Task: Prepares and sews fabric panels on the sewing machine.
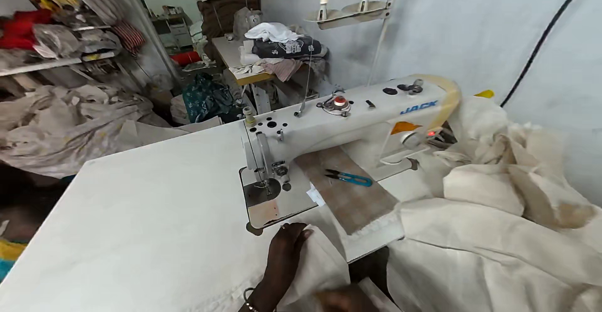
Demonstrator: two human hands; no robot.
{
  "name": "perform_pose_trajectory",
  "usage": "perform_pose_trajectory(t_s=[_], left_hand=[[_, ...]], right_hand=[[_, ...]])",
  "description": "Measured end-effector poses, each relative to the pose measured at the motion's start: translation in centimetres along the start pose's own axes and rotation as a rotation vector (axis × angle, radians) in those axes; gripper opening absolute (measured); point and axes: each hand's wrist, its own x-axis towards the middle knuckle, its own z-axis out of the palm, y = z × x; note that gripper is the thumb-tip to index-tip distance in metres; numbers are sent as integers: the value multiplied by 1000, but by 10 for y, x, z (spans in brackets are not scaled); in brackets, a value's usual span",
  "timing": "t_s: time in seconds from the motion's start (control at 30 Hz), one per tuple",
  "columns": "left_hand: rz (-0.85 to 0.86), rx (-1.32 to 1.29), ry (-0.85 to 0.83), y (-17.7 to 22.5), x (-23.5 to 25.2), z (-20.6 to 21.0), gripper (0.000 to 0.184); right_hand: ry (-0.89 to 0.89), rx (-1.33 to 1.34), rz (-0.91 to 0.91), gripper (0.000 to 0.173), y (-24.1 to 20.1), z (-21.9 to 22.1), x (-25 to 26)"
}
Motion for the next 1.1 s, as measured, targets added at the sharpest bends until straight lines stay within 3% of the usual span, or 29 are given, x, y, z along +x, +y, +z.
perform_pose_trajectory(t_s=[0.07,0.1,0.13,0.3,0.4,0.47,0.67,0.9,1.0,1.1], left_hand=[[3,-111,-51,13,-1,-8,26],[33,-149,-51,21,-1,-10,25],[57,-185,-41,27,-1,-12,24],[-5,-417,63,44,2,-26,20],[-218,-593,94,62,2,-37,8],[-273,-634,60,70,1,-42,8],[-170,-591,27,78,-6,-48,14],[114,-276,207,61,-6,-49,21],[122,-348,165,53,-3,-55,20],[129,-431,125,59,-4,-44,19]], right_hand=[[420,-7,-51,22,-24,-31,25],[519,-40,-98,26,-25,-44,38],[540,-18,-139,30,-22,-52,48],[642,281,-341,11,-24,-30,61],[770,104,-468,13,-26,-22,59],[818,-38,-550,13,-26,-22,60],[828,-382,-715,11,-31,-28,60],[684,-655,-697,9,4,-25,25],[605,-457,-588,15,19,-34,14],[630,-109,-453,27,-10,-43,29]])
